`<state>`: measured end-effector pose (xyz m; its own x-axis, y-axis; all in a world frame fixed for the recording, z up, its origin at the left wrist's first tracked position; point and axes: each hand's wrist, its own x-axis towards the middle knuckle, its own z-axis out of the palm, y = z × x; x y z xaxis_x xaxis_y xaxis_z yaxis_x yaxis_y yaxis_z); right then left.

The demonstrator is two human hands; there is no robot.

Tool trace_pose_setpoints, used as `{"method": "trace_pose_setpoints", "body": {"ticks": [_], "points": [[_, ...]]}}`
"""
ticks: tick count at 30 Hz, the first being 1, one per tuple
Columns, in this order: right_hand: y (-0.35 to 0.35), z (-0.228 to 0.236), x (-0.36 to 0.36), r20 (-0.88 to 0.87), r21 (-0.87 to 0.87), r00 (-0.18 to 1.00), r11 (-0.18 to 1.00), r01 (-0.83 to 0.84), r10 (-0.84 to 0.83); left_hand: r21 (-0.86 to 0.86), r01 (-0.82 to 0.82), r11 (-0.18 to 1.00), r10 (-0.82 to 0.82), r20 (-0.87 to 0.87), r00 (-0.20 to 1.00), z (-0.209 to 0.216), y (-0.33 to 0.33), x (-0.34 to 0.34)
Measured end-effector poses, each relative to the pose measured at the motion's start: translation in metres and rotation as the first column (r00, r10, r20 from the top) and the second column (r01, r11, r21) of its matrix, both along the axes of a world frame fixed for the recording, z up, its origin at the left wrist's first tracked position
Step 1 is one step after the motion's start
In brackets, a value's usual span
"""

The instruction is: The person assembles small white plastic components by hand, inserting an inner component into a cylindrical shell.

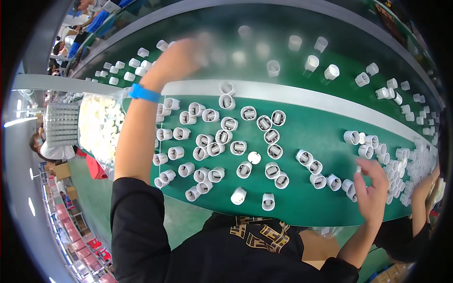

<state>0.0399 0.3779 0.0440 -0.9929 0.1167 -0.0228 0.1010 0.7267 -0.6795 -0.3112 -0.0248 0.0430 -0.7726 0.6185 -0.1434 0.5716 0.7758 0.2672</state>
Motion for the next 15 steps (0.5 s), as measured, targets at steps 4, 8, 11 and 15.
{"method": "trace_pose_setpoints", "body": {"ticks": [4,8,11,15], "points": [[-0.015,-0.003,-0.005,-0.127,-0.085,0.99,0.995,0.053,-0.064,0.005,-0.078,0.997,0.078,-0.093,0.993,-0.021,0.0,0.007],[-0.032,-0.011,-0.003,-0.223,-0.284,0.967,0.957,0.053,-0.12,0.088,0.024,0.996,-0.004,-0.221,0.975,-0.026,0.017,0.014],[-0.035,-0.006,0.003,-0.177,-0.376,0.98,0.926,0.022,-0.095,-0.107,0.109,0.988,-0.137,-0.307,0.942,-0.034,0.028,0.007],[-0.03,-0.009,0.02,-0.196,-0.378,0.973,0.925,0.039,-0.121,0.196,0.14,0.971,-0.07,-0.327,0.942,-0.017,0.043,0.03]]}}
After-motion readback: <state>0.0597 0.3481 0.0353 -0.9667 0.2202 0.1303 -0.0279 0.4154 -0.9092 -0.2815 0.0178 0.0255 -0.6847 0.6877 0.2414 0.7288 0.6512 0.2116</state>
